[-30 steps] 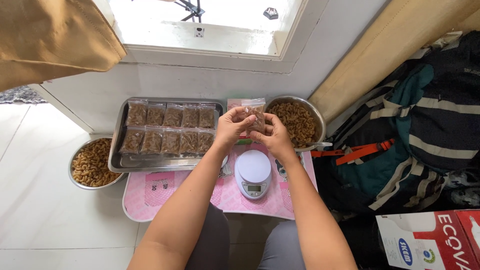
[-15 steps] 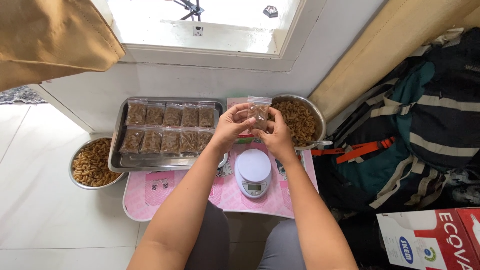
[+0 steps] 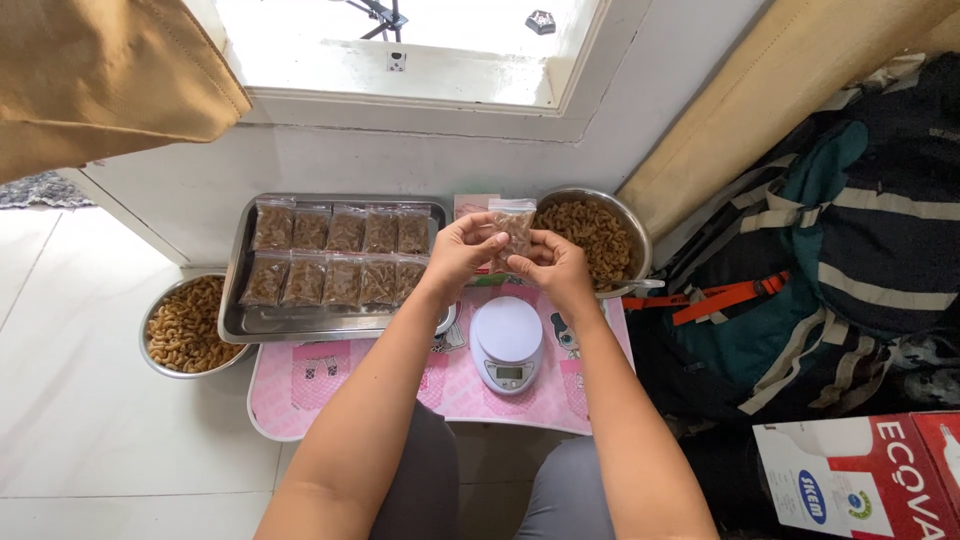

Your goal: Weighing dry food portions and putting them into small plastic bags using a spoon and a digital scale.

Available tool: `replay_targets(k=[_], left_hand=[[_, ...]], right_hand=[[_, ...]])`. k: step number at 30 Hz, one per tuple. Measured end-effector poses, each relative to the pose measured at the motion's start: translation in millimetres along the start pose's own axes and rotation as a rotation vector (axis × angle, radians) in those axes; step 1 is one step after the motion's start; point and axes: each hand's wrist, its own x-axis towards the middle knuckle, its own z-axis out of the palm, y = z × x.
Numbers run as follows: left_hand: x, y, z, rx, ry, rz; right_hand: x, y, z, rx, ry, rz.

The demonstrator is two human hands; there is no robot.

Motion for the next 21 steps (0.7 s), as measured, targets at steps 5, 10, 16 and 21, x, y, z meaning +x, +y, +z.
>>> replay_targets(k=[5, 10, 16, 21], left_hand=[[-7.4, 11.1, 2.8, -0.011, -0.014, -0.038], [-5.4, 10.1, -15.5, 0.053, 0.021, -0.133], [-10.4, 16.7, -38.8, 0.082, 0.04, -0.126], [-21.2, 28.7, -53.1, 0.101, -0.011, -0.175]], right_hand=[[8.5, 12.9, 3.4, 0.025, 0.038, -0.016], [9.5, 16.4, 21.9, 0.018, 0.051, 0.022], [16.9, 25.3, 45.2, 0.096, 0.085, 0.076], [16.3, 27.6, 63.0, 0.161, 0.084, 0.145]])
